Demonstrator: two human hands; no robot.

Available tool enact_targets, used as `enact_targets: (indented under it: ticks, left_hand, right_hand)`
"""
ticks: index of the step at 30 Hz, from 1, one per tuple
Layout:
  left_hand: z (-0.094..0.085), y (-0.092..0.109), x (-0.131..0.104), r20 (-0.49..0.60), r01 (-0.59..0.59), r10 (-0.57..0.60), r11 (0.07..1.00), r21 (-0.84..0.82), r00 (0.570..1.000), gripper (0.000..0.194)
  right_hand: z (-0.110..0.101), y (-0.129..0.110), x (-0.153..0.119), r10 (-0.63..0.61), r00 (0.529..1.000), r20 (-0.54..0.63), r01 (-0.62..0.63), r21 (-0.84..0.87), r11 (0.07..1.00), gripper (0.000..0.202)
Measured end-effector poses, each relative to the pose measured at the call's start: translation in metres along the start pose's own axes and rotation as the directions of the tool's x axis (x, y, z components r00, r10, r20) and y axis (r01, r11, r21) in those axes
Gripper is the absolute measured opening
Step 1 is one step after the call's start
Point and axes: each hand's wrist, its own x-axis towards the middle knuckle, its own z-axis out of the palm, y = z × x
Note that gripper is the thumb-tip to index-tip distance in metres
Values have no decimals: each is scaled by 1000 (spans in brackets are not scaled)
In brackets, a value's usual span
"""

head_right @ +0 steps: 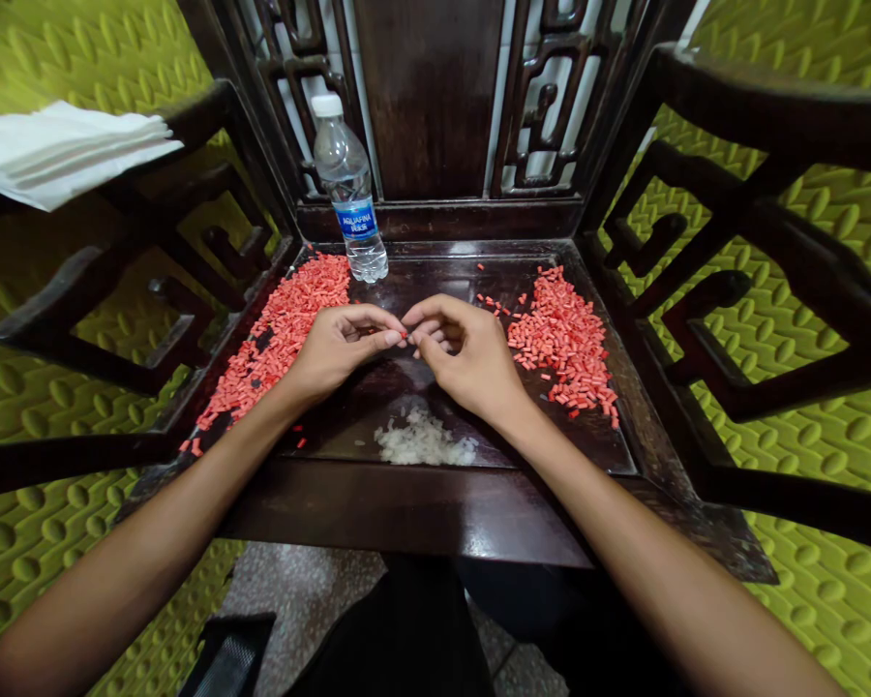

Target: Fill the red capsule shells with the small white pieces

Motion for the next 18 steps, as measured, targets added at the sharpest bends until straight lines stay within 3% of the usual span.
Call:
enact_targets:
  ticks: [18]
  left_hand:
    - [2,3,-2,-6,-43,43,999,31,999,27]
  right_hand:
    - [0,0,-2,-16,1000,12,16,-46,999,8]
